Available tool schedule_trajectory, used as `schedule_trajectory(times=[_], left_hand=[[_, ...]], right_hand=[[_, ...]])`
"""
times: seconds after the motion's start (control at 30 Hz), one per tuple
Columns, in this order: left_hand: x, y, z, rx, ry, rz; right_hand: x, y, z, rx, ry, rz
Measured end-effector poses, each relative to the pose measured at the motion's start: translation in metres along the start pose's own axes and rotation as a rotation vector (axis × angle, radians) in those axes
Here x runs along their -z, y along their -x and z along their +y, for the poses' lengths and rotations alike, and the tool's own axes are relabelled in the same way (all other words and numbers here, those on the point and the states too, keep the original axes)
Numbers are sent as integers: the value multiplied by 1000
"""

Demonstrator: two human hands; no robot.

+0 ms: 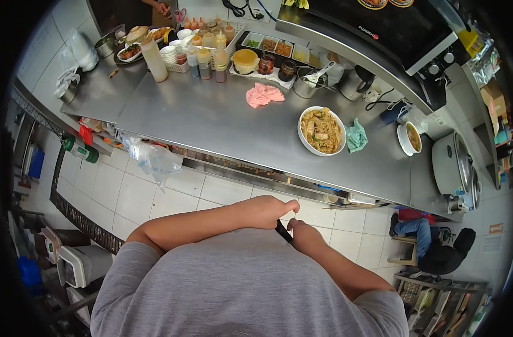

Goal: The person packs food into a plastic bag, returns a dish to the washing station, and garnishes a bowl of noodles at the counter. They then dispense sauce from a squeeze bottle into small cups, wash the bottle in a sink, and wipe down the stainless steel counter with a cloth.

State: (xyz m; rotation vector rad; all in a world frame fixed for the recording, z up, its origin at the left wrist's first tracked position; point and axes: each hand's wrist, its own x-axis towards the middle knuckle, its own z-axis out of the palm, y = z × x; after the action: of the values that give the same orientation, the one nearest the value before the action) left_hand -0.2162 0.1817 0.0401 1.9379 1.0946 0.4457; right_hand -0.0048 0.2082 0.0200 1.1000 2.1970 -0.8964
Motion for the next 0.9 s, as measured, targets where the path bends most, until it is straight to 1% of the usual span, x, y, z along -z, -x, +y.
schedule_trajectory(times=[0.03, 0.07, 0.1, 0.17, 0.2, 0.23, 0.27, 0.3, 0.33, 0.37, 0.4, 0.43, 0.47, 0.53, 0.57, 0.63, 0.67, 0.7, 0.77, 0.8, 0.83, 0.87, 0.9], left_hand=[[-1, 1, -1, -7, -5, -9], [0, 1, -3, -6, 6, -22], [2, -1, -6, -6, 14, -33], [7, -7, -21, 4, -14, -29], [17, -9, -28, 57, 110, -48], [28, -13, -36, 112, 230, -67], [37, -19, -48, 125, 230, 8], [45, -27, -63, 139, 227, 84], [53, -37, -77, 163, 230, 139], [61, -49, -89, 187, 233, 197], [67, -62, -99, 186, 226, 191], [73, -76, -107, 246, 222, 250], [78, -92, -115, 307, 217, 313], [80, -127, -137, 332, 202, 362], [82, -143, -144, 354, 195, 407], [89, -176, -151, 400, 149, 433], [86, -195, -167, 429, 33, 511], [88, -210, -173, 461, -87, 587], [100, -243, -179, 544, -59, 565], [101, -259, -197, 476, -128, 494], [101, -272, -215, 421, -196, 425], [105, -287, -214, 559, -196, 427], [108, -299, -212, 690, -188, 427]], right_hand=[[-29, -13, 15, -12, 64, 104], [-35, -19, 15, -25, 131, 210], [-29, -21, 24, -29, 129, 223], [-4, -20, 43, 93, -200, -243], [36, -7, 28, -34, -464, -526], [53, -9, 58, 42, -717, -639], [75, -11, 80, 27, -897, -562], [90, -19, 108, -21, -1014, -301], [104, -30, 134, -24, -1000, 38], [121, -46, 158, -140, -1042, 303], [141, -67, 189, -202, -843, 409], [158, -92, 219, -260, -640, 508], [170, -121, 243, -253, -645, 511], [193, -177, 286, -125, -187, 972], [199, -202, 298, -109, -185, 968], [204, -248, 306, -249, 184, 1106], [214, -260, 304, -306, 196, 1056], [227, -277, 311, -283, 194, 1047], [261, -319, 315, -48, -144, 981], [278, -338, 306, 11, -147, 955], [297, -351, 292, 108, -466, 711], [314, -362, 272, 189, -757, 431], [325, -366, 244, 238, -741, 386]])
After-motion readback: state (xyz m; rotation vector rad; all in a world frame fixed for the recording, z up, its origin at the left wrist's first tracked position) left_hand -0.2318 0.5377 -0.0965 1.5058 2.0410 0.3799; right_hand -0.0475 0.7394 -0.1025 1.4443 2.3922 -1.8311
